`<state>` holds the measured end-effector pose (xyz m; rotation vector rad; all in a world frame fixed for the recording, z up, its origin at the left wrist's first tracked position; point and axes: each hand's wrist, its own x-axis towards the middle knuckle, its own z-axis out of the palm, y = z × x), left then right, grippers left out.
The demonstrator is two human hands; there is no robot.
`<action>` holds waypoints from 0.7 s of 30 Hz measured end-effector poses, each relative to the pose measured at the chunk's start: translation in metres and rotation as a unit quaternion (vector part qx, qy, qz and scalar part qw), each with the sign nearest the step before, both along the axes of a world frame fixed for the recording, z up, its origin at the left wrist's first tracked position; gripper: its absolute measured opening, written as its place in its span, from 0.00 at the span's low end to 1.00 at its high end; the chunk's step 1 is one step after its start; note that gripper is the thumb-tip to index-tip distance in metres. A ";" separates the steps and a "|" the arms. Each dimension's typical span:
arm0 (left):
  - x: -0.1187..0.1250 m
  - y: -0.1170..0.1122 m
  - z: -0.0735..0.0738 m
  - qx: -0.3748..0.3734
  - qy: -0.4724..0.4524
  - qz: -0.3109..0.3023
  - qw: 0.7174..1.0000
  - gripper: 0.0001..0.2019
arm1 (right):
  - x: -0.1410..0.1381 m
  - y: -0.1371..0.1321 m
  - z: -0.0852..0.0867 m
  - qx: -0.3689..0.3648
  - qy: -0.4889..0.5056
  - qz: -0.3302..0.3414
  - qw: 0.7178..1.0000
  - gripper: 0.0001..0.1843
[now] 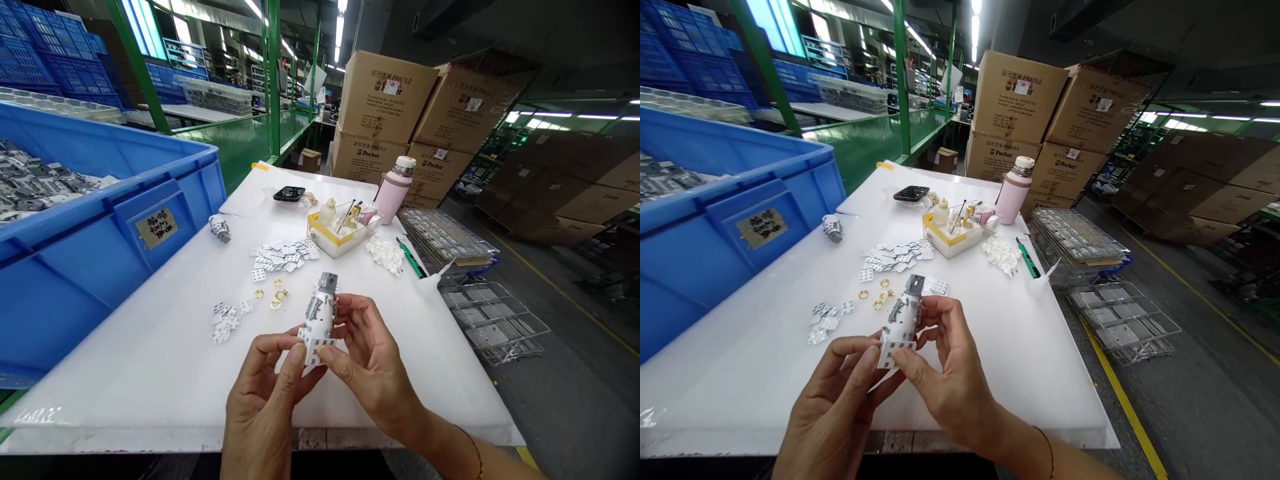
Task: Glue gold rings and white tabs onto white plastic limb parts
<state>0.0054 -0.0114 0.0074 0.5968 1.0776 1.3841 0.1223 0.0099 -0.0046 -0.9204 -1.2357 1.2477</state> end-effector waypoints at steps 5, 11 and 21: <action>-0.001 -0.001 -0.007 -0.016 0.023 0.016 0.999 0.12 | -0.005 -0.004 -0.007 0.073 -0.066 -0.049 0.994 0.27; -0.005 -0.001 -0.012 -0.024 0.068 0.026 0.997 0.12 | 0.000 -0.005 0.002 0.130 -0.208 -0.070 0.967 0.28; -0.010 0.002 -0.014 -0.054 -0.018 -0.034 0.998 0.13 | 0.005 -0.009 0.025 0.215 -0.367 -0.011 0.905 0.29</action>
